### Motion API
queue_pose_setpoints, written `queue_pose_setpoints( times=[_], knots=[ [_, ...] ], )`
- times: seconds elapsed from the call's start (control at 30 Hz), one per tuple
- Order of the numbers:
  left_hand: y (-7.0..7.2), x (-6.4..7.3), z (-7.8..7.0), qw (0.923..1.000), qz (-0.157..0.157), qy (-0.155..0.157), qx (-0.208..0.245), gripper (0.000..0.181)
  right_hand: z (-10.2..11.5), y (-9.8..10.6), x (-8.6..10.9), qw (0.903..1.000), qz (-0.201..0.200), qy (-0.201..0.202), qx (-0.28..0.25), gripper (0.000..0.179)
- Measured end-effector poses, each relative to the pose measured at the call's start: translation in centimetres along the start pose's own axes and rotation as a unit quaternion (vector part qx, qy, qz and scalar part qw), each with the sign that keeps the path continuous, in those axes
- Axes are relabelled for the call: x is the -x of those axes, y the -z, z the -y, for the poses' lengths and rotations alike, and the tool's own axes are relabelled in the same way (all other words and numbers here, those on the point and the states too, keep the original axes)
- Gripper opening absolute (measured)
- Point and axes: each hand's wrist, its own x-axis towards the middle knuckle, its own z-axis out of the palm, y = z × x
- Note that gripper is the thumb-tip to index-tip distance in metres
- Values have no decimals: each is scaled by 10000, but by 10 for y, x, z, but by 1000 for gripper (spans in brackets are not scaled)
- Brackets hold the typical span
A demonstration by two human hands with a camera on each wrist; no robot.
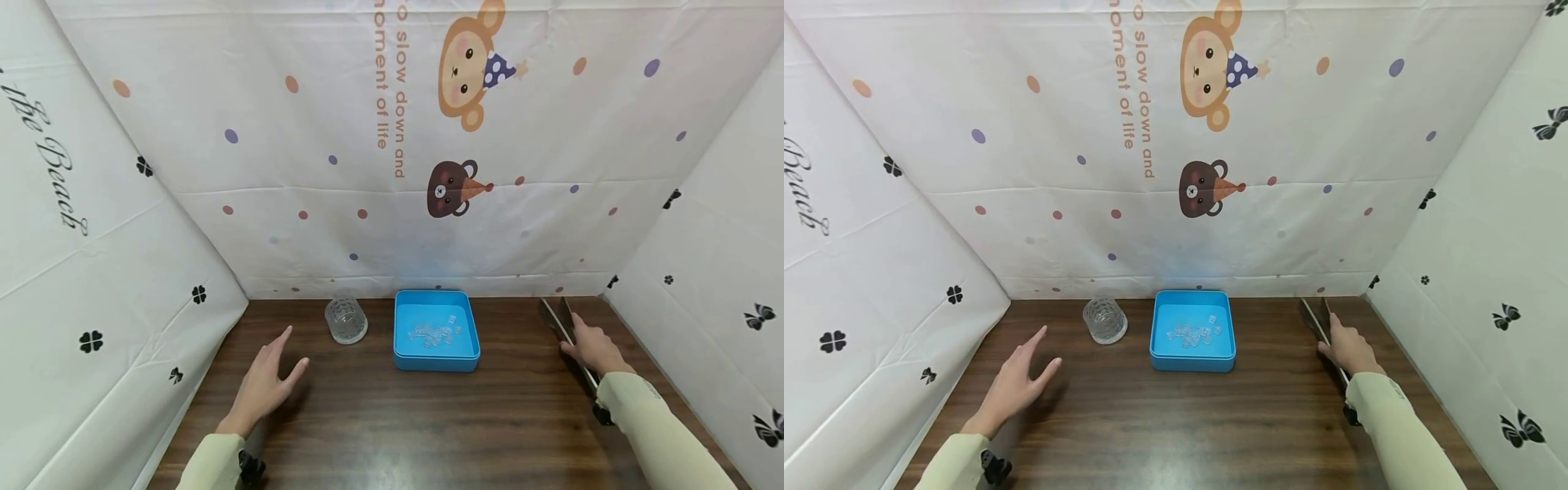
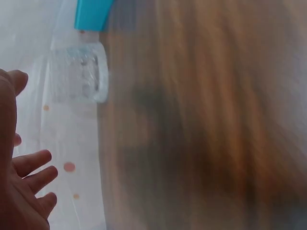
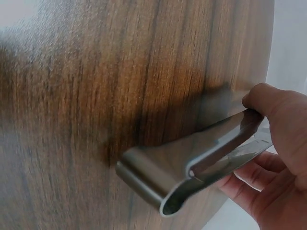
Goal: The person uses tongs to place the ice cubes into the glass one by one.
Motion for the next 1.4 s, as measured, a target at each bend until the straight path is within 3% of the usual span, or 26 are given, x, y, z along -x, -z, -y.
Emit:
queue_pose_setpoints(
  times=[0.43,0.73,1.0,1.2,1.4],
  knots=[
    [-33,-38,-19,9948,-45,118,1013,90,0,2,4,9999,-139,-58,64,76],
    [-47,-62,-25,9903,-117,528,1282,103,-1,6,6,9985,-503,198,63,57],
    [-57,-83,-26,9877,42,658,1419,117,1,13,13,9984,-540,104,161,59],
    [-66,-91,-28,9823,245,850,1648,120,0,20,19,9992,-332,-104,195,63],
    [-72,-95,-31,9724,295,1266,1939,117,-1,21,23,9994,-204,-207,189,63]
  ],
)
